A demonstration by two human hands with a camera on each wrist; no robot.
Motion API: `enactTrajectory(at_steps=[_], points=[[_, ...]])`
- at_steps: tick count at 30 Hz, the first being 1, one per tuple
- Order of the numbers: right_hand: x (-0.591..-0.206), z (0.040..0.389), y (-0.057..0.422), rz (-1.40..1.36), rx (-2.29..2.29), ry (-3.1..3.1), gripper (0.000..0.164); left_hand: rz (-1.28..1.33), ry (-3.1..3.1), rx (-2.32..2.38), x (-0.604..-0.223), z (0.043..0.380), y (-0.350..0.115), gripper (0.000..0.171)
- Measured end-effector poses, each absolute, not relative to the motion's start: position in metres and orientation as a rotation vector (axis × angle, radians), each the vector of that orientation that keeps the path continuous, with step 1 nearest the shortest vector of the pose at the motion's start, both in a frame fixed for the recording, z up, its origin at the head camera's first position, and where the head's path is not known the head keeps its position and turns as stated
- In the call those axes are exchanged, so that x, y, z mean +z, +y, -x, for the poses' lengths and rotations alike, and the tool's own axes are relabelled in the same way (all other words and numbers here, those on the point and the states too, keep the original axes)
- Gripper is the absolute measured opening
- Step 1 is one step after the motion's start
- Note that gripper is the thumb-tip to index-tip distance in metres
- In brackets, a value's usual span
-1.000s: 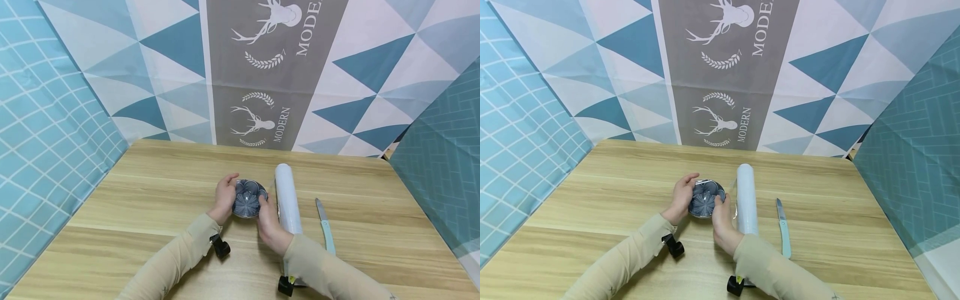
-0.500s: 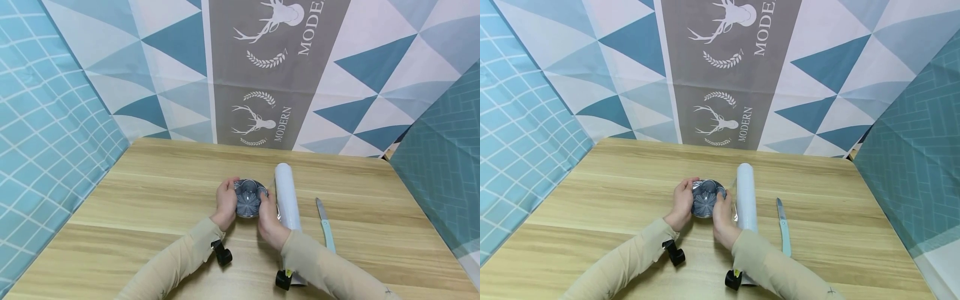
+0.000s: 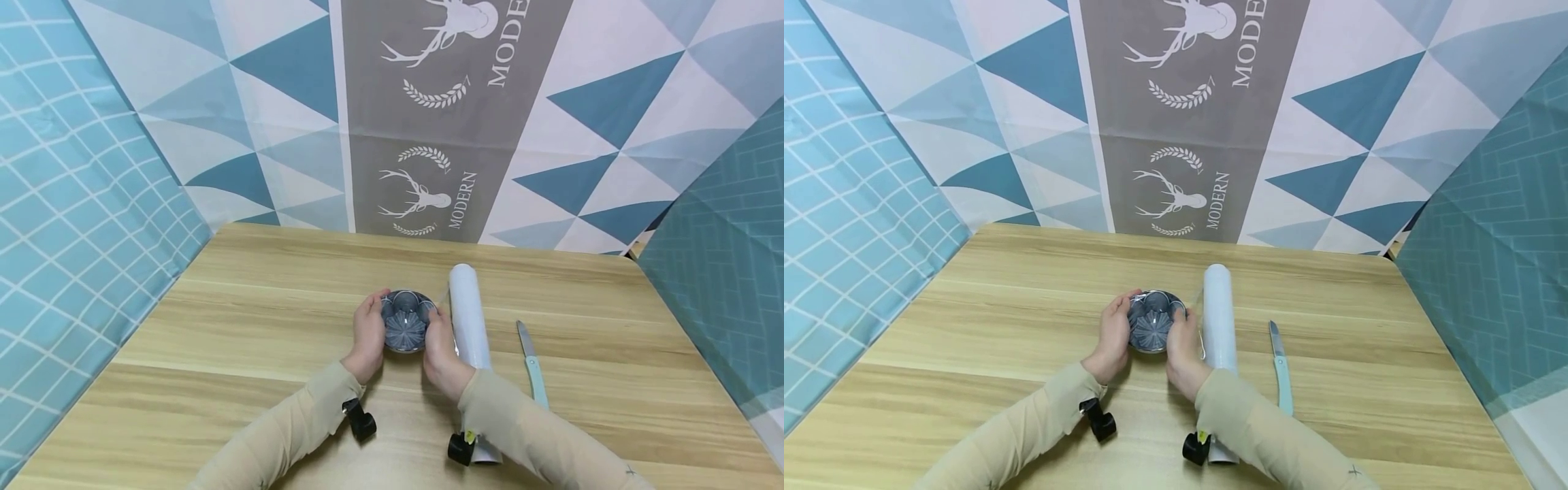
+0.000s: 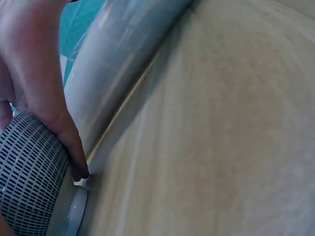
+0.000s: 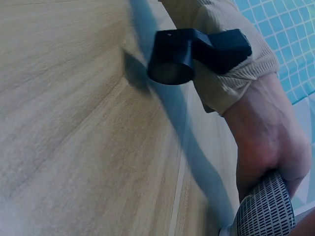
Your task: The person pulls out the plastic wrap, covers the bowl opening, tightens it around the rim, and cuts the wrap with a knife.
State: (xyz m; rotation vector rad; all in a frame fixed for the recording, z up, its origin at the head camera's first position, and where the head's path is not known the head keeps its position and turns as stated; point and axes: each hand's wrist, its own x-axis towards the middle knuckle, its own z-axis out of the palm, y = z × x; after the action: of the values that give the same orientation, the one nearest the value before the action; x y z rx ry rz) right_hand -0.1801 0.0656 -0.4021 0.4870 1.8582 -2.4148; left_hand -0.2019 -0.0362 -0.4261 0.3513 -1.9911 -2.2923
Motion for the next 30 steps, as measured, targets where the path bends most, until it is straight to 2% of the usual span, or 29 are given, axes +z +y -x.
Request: enactTrajectory(at_steps=[17,25,30], points=[[-0.4005,0.1842,0.0695,-0.481,-2.345,1.94,0.052,-0.299,-1.985,-2.239,-0.4287,0.2013,-0.0326,0.033],[-0.398,0.1853,0.0686,-0.567,-2.34,1.974,0.043,-0.273,-2.071,-2.16,-0.4276,0.2025,-0.0359,0.034],[-0.3954,0.1824,0.0741,-0.471,-2.304,1.95,0.042,-0.292,-2.127,-2.121,-0.4254,0.2018,-0.0398,0.032]])
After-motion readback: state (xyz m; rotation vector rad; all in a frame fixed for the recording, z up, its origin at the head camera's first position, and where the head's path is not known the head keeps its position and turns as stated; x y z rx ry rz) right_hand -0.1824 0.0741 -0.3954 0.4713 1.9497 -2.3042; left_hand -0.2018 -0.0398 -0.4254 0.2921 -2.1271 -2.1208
